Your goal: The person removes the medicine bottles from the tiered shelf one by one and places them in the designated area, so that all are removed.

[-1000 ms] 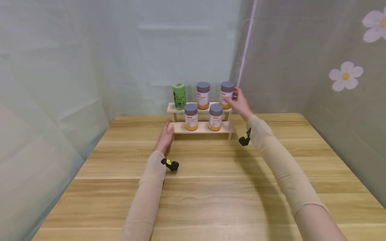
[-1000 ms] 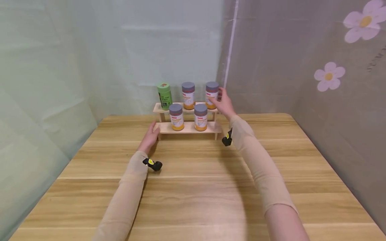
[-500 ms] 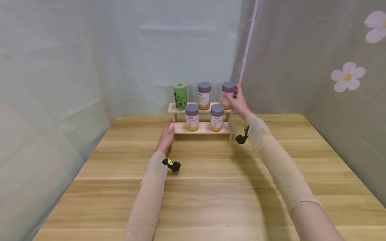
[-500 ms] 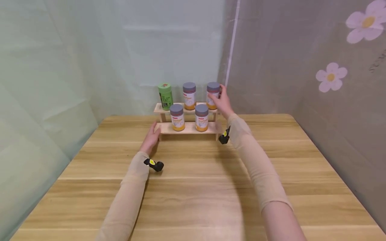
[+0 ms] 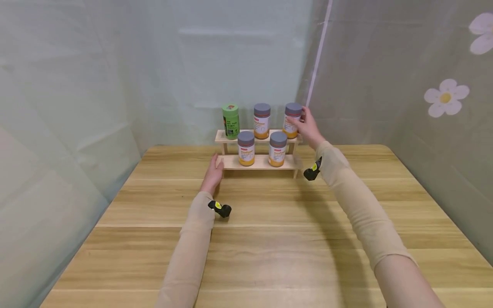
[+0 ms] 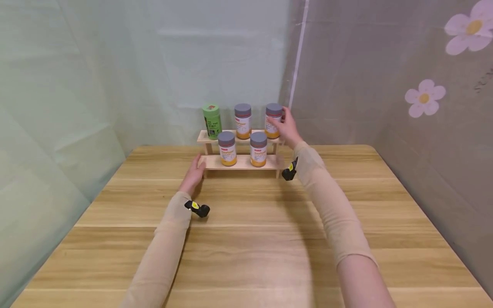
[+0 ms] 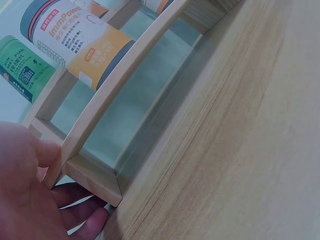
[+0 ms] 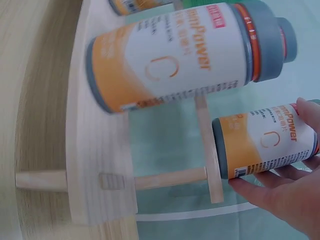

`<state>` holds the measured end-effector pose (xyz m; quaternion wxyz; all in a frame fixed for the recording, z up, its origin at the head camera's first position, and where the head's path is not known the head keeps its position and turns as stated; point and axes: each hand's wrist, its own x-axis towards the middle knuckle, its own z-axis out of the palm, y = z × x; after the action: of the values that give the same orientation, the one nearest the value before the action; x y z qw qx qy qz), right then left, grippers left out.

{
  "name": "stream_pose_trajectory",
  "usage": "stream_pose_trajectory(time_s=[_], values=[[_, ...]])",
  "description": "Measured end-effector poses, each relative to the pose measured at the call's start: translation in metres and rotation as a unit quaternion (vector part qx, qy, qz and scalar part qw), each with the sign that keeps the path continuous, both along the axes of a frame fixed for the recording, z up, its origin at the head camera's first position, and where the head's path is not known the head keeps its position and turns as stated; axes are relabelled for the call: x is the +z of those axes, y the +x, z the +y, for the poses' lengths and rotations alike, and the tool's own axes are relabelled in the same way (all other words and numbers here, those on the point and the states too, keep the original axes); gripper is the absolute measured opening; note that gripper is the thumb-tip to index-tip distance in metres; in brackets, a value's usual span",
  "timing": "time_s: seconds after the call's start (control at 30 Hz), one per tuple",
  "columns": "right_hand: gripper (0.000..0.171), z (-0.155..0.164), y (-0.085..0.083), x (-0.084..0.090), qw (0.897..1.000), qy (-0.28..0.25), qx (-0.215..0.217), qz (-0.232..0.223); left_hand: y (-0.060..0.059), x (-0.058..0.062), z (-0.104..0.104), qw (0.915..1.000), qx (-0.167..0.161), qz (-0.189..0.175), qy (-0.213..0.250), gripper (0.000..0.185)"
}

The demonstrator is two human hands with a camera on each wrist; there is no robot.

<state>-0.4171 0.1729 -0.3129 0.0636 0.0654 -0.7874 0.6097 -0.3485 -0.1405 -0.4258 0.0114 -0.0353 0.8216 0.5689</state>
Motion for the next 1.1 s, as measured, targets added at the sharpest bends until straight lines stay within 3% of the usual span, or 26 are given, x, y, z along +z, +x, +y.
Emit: stream_pose_trajectory(time_s=[0.33, 1.1], values=[[0.069, 0.004, 0.000, 0.008, 0.998, -0.043, -0.011, -0.042, -0.001, 0.002, -0.002, 0.9999, 0.000, -0.013, -0.004, 0.057], [0.069, 0.048, 0.012, 0.004, 0.998, -0.030, -0.020, -0.047, 0.002, -0.004, -0.001, 0.9997, 0.000, -0.023, -0.006, 0.057]])
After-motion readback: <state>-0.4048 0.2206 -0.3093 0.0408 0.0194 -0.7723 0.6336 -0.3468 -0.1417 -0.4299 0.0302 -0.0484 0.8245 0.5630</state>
